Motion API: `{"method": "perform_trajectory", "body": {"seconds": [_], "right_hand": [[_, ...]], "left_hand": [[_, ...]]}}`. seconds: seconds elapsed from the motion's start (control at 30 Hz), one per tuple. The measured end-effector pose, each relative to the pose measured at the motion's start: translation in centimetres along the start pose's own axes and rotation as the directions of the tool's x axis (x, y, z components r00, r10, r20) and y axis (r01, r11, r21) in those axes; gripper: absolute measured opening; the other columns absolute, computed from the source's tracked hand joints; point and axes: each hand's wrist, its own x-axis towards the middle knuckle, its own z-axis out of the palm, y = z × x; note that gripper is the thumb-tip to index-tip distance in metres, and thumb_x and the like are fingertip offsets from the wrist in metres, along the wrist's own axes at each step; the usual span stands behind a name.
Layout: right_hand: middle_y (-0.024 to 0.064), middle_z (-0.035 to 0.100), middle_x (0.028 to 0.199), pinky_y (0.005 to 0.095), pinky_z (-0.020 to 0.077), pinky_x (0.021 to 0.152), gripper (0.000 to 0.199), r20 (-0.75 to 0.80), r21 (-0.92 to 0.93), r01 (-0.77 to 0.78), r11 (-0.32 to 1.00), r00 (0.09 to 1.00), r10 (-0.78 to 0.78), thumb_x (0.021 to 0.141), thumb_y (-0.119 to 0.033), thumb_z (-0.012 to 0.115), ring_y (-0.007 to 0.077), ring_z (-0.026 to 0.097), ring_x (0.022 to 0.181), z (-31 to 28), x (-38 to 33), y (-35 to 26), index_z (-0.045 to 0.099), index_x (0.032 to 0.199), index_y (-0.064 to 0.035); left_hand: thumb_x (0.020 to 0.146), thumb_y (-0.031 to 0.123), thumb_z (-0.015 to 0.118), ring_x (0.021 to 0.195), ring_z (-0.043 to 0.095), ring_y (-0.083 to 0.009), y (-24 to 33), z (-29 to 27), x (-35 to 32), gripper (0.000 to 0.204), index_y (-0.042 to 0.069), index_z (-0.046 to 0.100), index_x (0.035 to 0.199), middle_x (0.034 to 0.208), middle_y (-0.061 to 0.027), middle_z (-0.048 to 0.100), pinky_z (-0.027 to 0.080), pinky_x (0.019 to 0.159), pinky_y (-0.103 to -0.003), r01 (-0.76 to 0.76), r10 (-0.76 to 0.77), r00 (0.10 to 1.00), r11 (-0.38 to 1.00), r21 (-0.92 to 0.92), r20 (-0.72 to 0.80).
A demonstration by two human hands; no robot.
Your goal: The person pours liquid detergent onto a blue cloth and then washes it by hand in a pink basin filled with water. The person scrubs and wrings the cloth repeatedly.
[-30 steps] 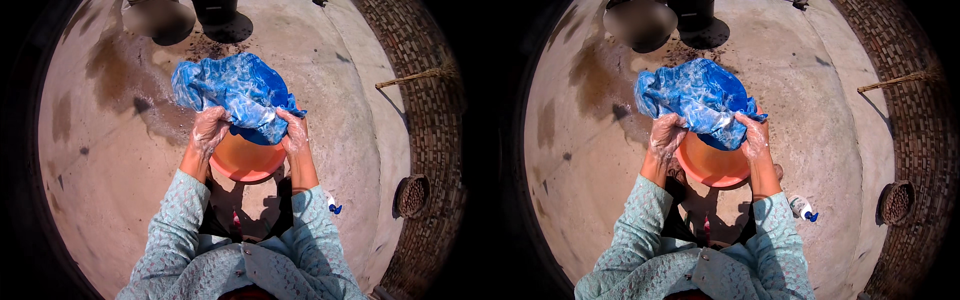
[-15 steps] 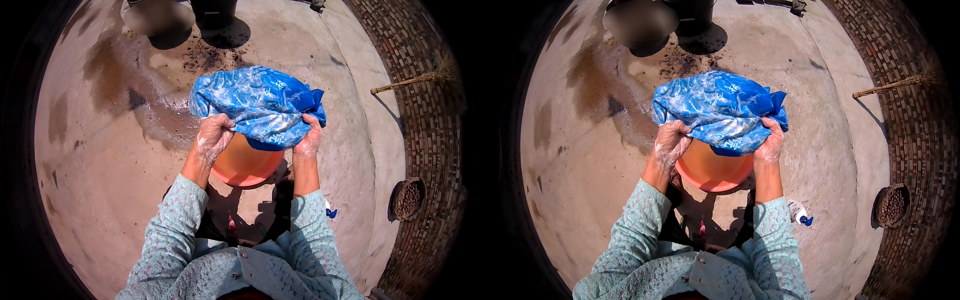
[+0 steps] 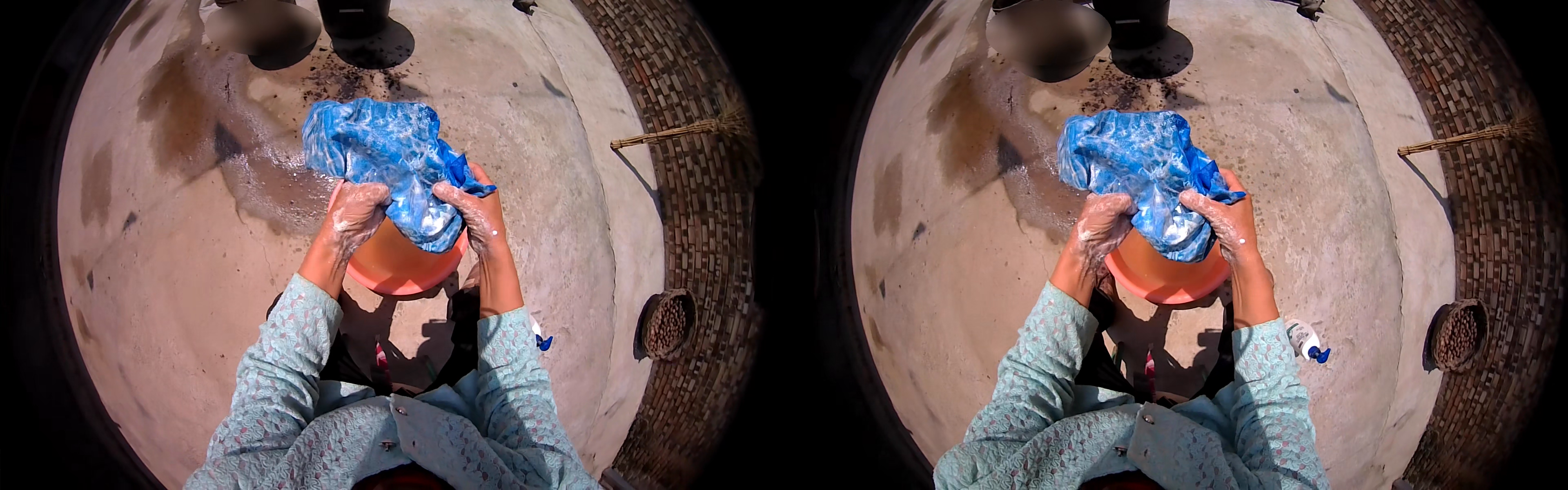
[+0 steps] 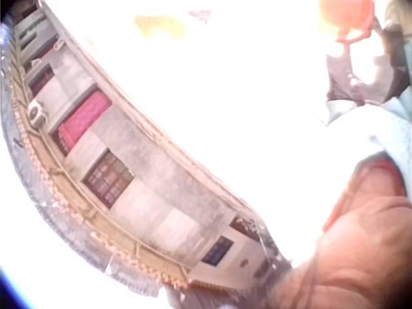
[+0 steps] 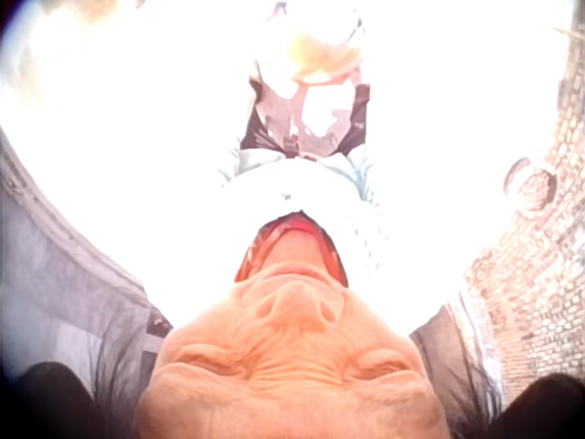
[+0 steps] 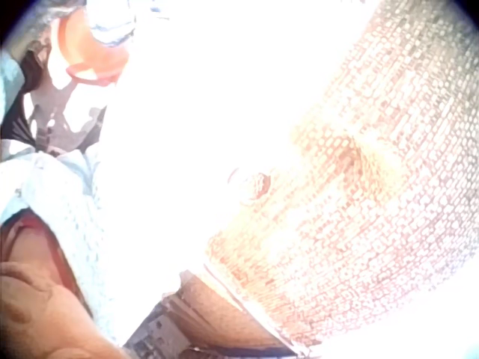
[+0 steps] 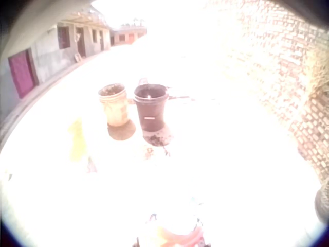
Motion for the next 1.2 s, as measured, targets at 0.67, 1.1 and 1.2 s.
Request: {"method": "perform_trajectory", "body": {"seconds": [0.67, 1.1, 1.2], "right_hand": [[0.0001, 0.057, 0.096, 0.0265, 0.0442, 0.084, 0.041, -0.185, -0.16, 0.395, 0.905, 0.888, -0.42, 0.069, 0.009, 0.059, 0.0136, 0.055, 0.084, -2.2, 0.5, 1.1, 0.054, 0.106, -0.008], [0.0129, 0.055, 0.111, 0.0308, 0.0444, 0.085, 0.045, -0.22, -0.445, 0.516, 0.732, 0.729, -0.648, 0.079, -0.014, 0.064, 0.0207, 0.056, 0.097, 2.4, 0.1, 2.4, 0.047, 0.119, -0.0023], [0.0077, 0.054, 0.113, 0.0298, 0.0404, 0.091, 0.04, -0.213, -0.254, 0.369, 0.894, 0.88, -0.424, 0.082, -0.016, 0.067, 0.0164, 0.053, 0.101, 4.0, -1.0, 4.1, 0.052, 0.117, -0.0024]], "left_hand": [[0.078, 0.008, 0.069, 0.084, 0.063, -0.0211, 1.7, 2.8, 0.4, 0.02, 0.001, 0.06, 0.095, 0.093, -0.0085, 0.064, 0.053, 0.081, -0.038, 0.035, -0.057, 0.995, 0.969, -0.244, -0.085], [0.082, -0.001, 0.06, 0.098, 0.056, -0.0145, -4.9, 4.8, -1.6, 0.035, 0.001, 0.051, 0.116, 0.11, -0.0051, 0.057, 0.046, 0.088, -0.028, -0.198, 0.198, 0.98, 0.979, -0.049, 0.001], [0.086, 0.009, 0.061, 0.099, 0.058, -0.0176, -4.8, 3.5, -0.6, 0.038, 0.003, 0.048, 0.121, 0.114, -0.0067, 0.056, 0.049, 0.087, -0.031, -0.245, 0.246, 0.969, 0.969, 0.033, -0.028]]}}
